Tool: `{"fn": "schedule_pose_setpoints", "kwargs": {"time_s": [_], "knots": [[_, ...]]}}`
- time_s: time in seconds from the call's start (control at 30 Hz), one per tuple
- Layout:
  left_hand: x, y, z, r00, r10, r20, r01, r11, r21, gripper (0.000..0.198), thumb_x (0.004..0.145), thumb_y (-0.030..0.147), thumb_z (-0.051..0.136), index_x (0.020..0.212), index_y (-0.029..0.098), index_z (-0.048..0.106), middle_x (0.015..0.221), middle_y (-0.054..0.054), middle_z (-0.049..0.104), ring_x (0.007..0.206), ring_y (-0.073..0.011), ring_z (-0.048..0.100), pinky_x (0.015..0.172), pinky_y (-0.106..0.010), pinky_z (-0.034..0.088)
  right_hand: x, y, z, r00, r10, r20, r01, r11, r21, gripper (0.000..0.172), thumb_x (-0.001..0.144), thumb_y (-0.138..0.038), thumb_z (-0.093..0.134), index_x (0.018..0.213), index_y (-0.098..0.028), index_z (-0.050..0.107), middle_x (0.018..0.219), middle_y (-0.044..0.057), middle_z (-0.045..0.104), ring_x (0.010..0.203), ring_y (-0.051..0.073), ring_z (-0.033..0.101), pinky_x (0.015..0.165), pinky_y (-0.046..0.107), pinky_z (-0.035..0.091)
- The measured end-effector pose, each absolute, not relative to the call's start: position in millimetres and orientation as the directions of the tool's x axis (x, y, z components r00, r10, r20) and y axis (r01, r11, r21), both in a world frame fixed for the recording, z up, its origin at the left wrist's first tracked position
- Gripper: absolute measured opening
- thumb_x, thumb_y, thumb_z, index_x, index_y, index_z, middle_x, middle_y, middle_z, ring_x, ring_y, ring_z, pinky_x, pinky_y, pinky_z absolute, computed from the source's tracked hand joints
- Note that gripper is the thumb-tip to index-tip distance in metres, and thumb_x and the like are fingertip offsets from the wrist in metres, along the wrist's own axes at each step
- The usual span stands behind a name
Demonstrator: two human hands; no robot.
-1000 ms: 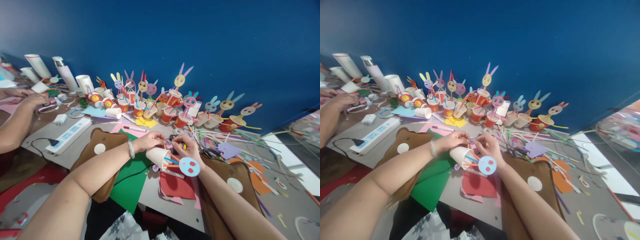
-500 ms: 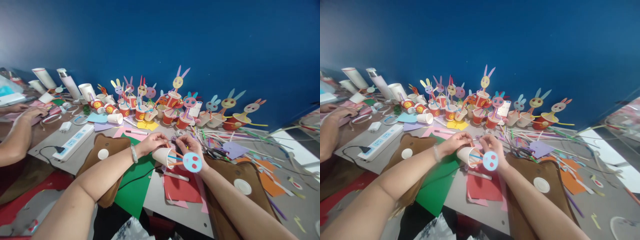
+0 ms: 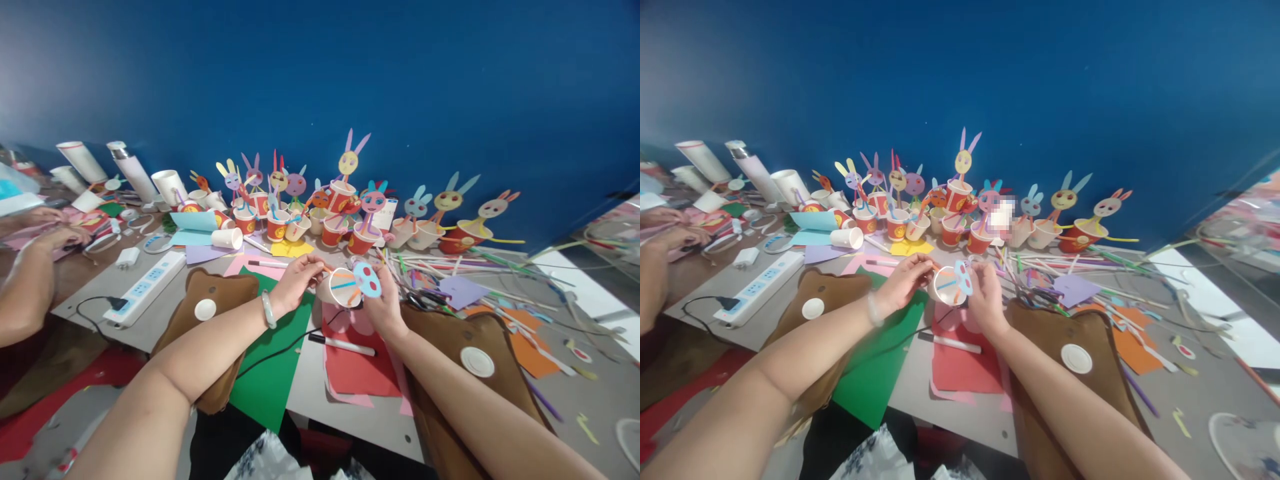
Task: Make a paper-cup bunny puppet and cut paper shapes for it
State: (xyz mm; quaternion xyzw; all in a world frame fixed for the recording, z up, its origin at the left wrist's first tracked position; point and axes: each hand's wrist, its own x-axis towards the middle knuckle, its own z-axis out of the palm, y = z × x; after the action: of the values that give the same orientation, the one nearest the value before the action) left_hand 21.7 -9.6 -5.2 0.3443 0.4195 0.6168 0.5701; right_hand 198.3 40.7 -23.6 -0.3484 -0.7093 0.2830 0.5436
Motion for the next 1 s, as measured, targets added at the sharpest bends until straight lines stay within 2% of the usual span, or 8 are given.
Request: {"fn": "schedule_pose_setpoints", "kwargs": {"time_s": [0.17, 0.27, 0.43, 0.63, 0.77, 0.87, 1.0], "knots": [[23, -9, -10, -0.107, 0.989, -0.100, -0.457, 0.040, 0.888, 0.026, 0.074, 0.030, 0.074, 0.086, 0.015, 0.057, 0.083, -0.002, 0.069, 0.059, -0.0050, 0.056, 0.054, -0.017, 0.039, 196, 38, -22, -0.085, 0.751, 0.655, 0.216, 0.655, -0.724, 0.002, 0.088, -0.022, 0.052, 0.086, -0.023, 0.050, 0.077, 0.002, 0.059, 0.072, 0.017, 0.058, 0.068, 0.032, 0.051], [24, -10, -11, -0.098, 0.987, -0.127, -0.472, 0.066, 0.879, 0.026, 0.074, 0.029, 0.075, 0.086, 0.014, 0.057, 0.083, -0.003, 0.069, 0.060, -0.0055, 0.058, 0.054, -0.017, 0.040, 196, 36, -21, -0.099, 0.733, 0.674, 0.213, 0.677, -0.705, 0.004, 0.088, -0.022, 0.052, 0.086, -0.023, 0.049, 0.078, 0.002, 0.060, 0.071, 0.017, 0.058, 0.067, 0.032, 0.050], [27, -12, -9, -0.089, 0.981, -0.170, -0.477, 0.108, 0.872, 0.022, 0.077, 0.025, 0.073, 0.087, 0.014, 0.056, 0.081, -0.002, 0.069, 0.059, -0.0058, 0.060, 0.054, -0.017, 0.042, 198, 39, -25, -0.137, 0.792, 0.595, 0.195, 0.610, -0.768, 0.007, 0.090, -0.025, 0.055, 0.089, -0.023, 0.049, 0.078, 0.001, 0.059, 0.068, 0.017, 0.058, 0.065, 0.032, 0.050], [32, -13, -4, -0.088, 0.964, -0.249, -0.486, 0.177, 0.856, 0.012, 0.083, 0.016, 0.067, 0.086, 0.014, 0.055, 0.078, -0.003, 0.069, 0.057, -0.0061, 0.060, 0.053, -0.017, 0.044, 198, 48, -38, -0.162, 0.866, 0.472, 0.223, 0.498, -0.838, 0.015, 0.094, -0.038, 0.052, 0.089, -0.023, 0.050, 0.080, 0.003, 0.065, 0.070, 0.018, 0.062, 0.065, 0.033, 0.051], [32, -13, -3, -0.102, 0.952, -0.289, -0.529, 0.194, 0.826, 0.007, 0.087, 0.013, 0.063, 0.085, 0.013, 0.056, 0.074, -0.002, 0.069, 0.055, -0.0060, 0.060, 0.054, -0.017, 0.046, 200, 47, -33, -0.187, 0.860, 0.476, 0.318, 0.511, -0.798, 0.014, 0.093, -0.036, 0.053, 0.088, -0.023, 0.049, 0.078, 0.002, 0.065, 0.069, 0.018, 0.061, 0.063, 0.031, 0.048], [31, -12, -2, -0.108, 0.944, -0.311, -0.553, 0.203, 0.808, 0.006, 0.090, 0.010, 0.059, 0.085, 0.012, 0.056, 0.073, -0.004, 0.068, 0.054, -0.0062, 0.061, 0.055, -0.016, 0.049, 200, 44, -28, -0.208, 0.838, 0.505, 0.345, 0.546, -0.763, 0.010, 0.090, -0.032, 0.053, 0.088, -0.023, 0.049, 0.076, 0.001, 0.061, 0.068, 0.017, 0.059, 0.063, 0.030, 0.047], [32, -11, -4, -0.096, 0.939, -0.329, -0.563, 0.222, 0.796, 0.006, 0.092, 0.009, 0.056, 0.086, 0.011, 0.056, 0.071, -0.004, 0.067, 0.052, -0.0066, 0.062, 0.055, -0.016, 0.051, 201, 43, -26, -0.223, 0.851, 0.476, 0.386, 0.525, -0.758, 0.008, 0.088, -0.030, 0.052, 0.087, -0.023, 0.047, 0.077, 0.001, 0.061, 0.070, 0.017, 0.059, 0.066, 0.030, 0.046]]}}
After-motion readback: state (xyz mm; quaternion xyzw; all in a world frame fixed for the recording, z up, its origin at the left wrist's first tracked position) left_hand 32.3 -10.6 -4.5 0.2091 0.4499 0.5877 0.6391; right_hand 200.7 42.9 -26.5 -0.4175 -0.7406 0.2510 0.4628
